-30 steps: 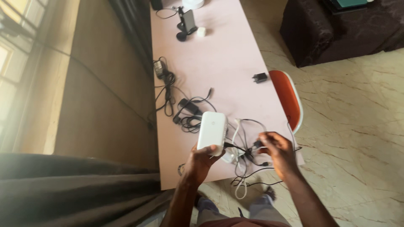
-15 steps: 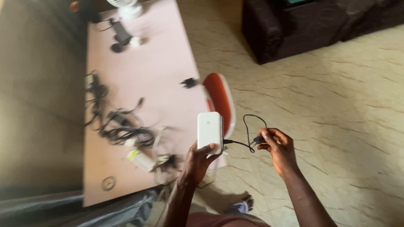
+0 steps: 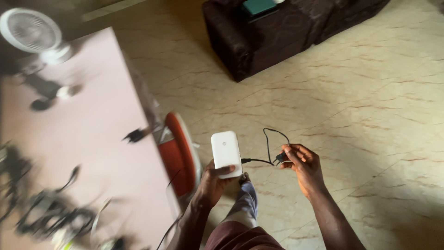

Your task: The person gathers power cables, chargers, and a power strip from a desk and an armchair, opens a desk drawer to sort and store cables and adapters, carries a small fan and a phone stand between the armchair and the desk, and coils a cable by hand while arranging items on the desk.

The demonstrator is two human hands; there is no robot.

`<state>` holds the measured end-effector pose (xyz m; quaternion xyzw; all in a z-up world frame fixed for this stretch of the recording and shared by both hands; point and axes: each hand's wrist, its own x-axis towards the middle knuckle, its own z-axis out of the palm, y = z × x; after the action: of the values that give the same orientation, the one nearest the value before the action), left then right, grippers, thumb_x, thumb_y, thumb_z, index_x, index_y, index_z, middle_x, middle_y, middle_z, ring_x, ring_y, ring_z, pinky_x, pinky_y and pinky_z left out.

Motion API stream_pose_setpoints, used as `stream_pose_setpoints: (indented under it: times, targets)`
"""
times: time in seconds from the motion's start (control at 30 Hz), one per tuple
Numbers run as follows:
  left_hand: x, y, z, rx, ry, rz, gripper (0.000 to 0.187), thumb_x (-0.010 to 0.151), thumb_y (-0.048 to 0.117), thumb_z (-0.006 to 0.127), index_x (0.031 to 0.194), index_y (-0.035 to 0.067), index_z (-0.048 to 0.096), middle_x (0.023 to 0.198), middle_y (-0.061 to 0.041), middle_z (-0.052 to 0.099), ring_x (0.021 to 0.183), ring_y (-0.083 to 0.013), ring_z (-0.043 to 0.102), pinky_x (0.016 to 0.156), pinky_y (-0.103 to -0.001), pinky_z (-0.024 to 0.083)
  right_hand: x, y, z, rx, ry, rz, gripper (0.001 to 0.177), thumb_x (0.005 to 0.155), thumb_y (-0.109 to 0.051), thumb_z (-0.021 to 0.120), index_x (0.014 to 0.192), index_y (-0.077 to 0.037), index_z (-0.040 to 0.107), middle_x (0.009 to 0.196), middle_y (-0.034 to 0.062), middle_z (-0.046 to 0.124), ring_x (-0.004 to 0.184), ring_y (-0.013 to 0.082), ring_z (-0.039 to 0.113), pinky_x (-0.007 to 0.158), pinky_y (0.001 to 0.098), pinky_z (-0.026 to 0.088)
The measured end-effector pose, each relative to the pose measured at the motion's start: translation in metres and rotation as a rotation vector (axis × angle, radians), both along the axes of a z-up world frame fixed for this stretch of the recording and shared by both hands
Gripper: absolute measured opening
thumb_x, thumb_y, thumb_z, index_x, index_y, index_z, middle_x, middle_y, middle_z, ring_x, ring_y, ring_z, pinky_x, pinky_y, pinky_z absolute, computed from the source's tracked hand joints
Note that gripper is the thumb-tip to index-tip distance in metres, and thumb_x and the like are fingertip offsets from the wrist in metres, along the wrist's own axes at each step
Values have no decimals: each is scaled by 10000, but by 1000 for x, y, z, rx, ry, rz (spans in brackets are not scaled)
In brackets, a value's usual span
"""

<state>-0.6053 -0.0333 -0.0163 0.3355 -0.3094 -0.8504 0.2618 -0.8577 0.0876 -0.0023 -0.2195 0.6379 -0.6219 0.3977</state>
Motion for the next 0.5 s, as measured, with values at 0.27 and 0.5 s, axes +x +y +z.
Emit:
stream_pose_setpoints:
  times: [0.27, 0.5]
  targets:
    - [-150, -89, -27, 117, 80, -6, 600, 698, 53, 737, 1264, 5, 544, 1087, -122, 647, 1013, -262, 644, 905, -450, 557, -141, -72, -2, 35, 30, -79, 336, 959, -271, 678, 1095, 35, 715, 937, 107, 719, 828, 177, 678, 692, 357, 566]
    - [-266, -181, -17, 61, 51, -122, 539, 746, 112, 761, 1248, 20, 587, 1129, -106, 651, 1080, -258, 643, 969, -471, 553, -241, -127, -15, 50, 6, -198, 320, 953, -263, 676, 1099, 20, 712, 955, 101, 719, 860, 182, 673, 700, 373, 568]
